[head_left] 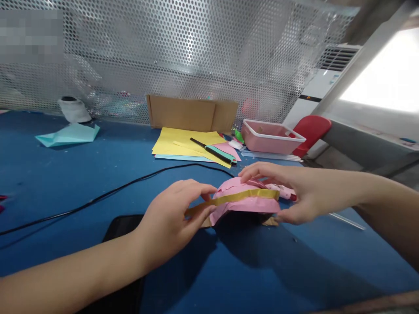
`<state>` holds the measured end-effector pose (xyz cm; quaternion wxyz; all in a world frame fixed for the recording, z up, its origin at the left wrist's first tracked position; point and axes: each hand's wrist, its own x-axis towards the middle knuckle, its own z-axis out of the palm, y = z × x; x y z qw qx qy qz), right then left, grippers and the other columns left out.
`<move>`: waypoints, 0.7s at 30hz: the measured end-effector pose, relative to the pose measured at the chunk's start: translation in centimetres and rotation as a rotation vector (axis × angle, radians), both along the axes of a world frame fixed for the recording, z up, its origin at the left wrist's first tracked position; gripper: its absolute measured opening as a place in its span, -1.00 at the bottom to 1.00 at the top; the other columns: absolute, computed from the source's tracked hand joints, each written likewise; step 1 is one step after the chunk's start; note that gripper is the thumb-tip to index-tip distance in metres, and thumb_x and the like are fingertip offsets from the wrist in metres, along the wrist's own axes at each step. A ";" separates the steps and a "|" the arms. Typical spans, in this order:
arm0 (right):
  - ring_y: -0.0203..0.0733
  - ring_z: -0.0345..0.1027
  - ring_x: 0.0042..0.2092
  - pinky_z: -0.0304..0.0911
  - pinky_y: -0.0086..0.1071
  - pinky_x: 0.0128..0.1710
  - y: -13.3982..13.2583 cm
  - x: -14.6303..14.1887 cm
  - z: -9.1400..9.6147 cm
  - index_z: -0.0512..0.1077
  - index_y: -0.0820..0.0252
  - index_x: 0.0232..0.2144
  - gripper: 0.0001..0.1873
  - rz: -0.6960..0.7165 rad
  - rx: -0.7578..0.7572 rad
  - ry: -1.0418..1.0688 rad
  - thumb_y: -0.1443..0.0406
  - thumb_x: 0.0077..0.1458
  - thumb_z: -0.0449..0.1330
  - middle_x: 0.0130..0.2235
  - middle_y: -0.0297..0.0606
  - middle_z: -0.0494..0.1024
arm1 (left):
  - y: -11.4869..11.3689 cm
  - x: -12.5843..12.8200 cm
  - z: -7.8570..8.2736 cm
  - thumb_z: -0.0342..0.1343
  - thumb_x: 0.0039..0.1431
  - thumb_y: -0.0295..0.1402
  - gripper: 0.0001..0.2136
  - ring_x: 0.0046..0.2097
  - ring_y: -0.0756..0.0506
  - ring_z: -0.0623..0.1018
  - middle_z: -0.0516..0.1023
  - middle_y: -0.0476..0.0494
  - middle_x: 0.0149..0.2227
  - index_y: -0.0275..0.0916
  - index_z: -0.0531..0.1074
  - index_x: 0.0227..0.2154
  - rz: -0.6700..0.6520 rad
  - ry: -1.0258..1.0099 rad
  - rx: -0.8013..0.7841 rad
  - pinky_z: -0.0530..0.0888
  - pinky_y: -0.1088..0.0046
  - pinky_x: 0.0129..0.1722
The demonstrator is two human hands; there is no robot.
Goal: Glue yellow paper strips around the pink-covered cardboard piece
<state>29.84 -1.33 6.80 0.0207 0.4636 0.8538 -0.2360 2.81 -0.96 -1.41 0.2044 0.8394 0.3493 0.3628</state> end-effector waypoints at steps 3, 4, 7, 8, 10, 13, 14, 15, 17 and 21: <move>0.01 0.27 0.15 0.31 -0.27 0.01 -0.1 -0.6 1.2 0.26 -0.01 0.15 -0.19 0.018 0.085 -0.049 -0.03 -0.16 0.33 0.18 -0.23 0.34 | 0.6 0.9 0.2 0.13 0.21 -0.31 -0.86 -0.28 -0.04 0.49 0.58 -0.07 -0.34 -0.17 0.55 -0.24 -0.039 -0.008 0.051 0.35 0.50 -0.25; 0.00 0.28 0.13 0.31 -0.27 -0.02 0.0 -1.1 1.6 0.30 0.00 0.12 -0.25 0.016 0.125 -0.034 -0.06 -0.12 0.29 0.15 -0.23 0.37 | 0.6 1.1 0.3 0.14 0.19 -0.32 -0.88 -0.28 -0.05 0.49 0.58 -0.07 -0.35 -0.17 0.56 -0.28 -0.050 -0.006 0.047 0.35 0.49 -0.25; -0.12 0.38 -0.07 0.30 -0.32 -0.17 0.2 -2.8 2.2 0.44 0.08 -0.07 -0.55 0.000 0.221 0.041 -0.02 0.10 0.12 -0.06 -0.22 0.51 | 0.8 1.3 0.7 0.18 0.15 -0.36 -0.93 -0.28 -0.07 0.49 0.56 -0.07 -0.37 -0.18 0.55 -0.34 -0.067 0.011 0.013 0.35 0.46 -0.25; -0.15 0.39 -0.14 0.28 -0.33 -0.21 0.2 -3.4 2.3 0.48 0.12 -0.15 -0.61 0.011 0.232 0.042 0.02 0.14 0.09 -0.15 -0.22 0.54 | 0.8 1.4 0.7 0.18 0.14 -0.36 -0.94 -0.28 -0.06 0.49 0.56 -0.08 -0.36 -0.18 0.54 -0.35 -0.070 0.008 -0.001 0.36 0.46 -0.25; -0.19 0.38 -0.23 0.24 -0.36 -0.28 0.3 -4.6 2.4 0.52 0.16 -0.27 -0.68 0.036 0.231 0.008 0.09 0.15 0.08 -0.26 -0.24 0.55 | 0.8 1.5 0.7 0.17 0.16 -0.35 -0.93 -0.28 -0.05 0.50 0.57 -0.08 -0.33 -0.19 0.52 -0.35 -0.079 -0.006 -0.047 0.37 0.47 -0.28; -0.21 0.37 -0.28 0.19 -0.39 -0.35 0.2 -5.8 2.3 0.54 0.16 -0.37 -0.76 0.057 0.236 -0.075 0.17 0.11 0.12 -0.30 -0.26 0.55 | 0.6 1.7 0.5 0.13 0.18 -0.34 -0.91 -0.29 -0.04 0.52 0.58 -0.10 -0.30 -0.21 0.50 -0.34 -0.094 -0.047 -0.152 0.41 0.50 -0.32; -0.22 0.37 -0.30 0.17 -0.40 -0.38 0.2 -6.0 2.3 0.54 0.15 -0.38 -0.78 0.060 0.246 -0.101 0.18 0.09 0.13 -0.32 -0.26 0.56 | 0.5 1.8 0.4 0.12 0.19 -0.35 -0.91 -0.28 -0.04 0.53 0.58 -0.11 -0.29 -0.22 0.50 -0.34 -0.100 -0.065 -0.187 0.43 0.51 -0.31; -0.22 0.36 -0.33 0.15 -0.40 -0.41 0.2 -6.2 2.2 0.55 0.14 -0.39 -0.79 0.062 0.253 -0.126 0.19 0.08 0.14 -0.35 -0.27 0.56 | 0.4 1.9 0.4 0.12 0.19 -0.37 -0.91 -0.27 -0.04 0.54 0.59 -0.13 -0.27 -0.22 0.51 -0.34 -0.104 -0.081 -0.217 0.45 0.52 -0.30; -0.25 0.34 -0.40 0.10 -0.42 -0.47 0.3 -6.4 2.1 0.55 0.14 -0.41 -0.79 0.067 0.254 -0.164 0.20 0.06 0.15 -0.41 -0.28 0.55 | 0.3 2.1 0.4 0.12 0.17 -0.39 -0.92 -0.25 -0.05 0.55 0.59 -0.14 -0.24 -0.22 0.51 -0.36 -0.110 -0.108 -0.241 0.47 0.54 -0.28; -0.32 0.27 -0.50 0.04 -0.44 -0.52 0.8 -7.0 2.0 0.55 0.14 -0.49 -0.83 0.095 0.238 -0.192 0.20 -0.01 0.21 -0.52 -0.32 0.50 | 0.2 2.3 0.5 0.16 0.11 -0.45 -0.93 -0.24 -0.03 0.55 0.57 -0.14 -0.20 -0.22 0.54 -0.40 -0.092 -0.142 -0.218 0.46 0.58 -0.32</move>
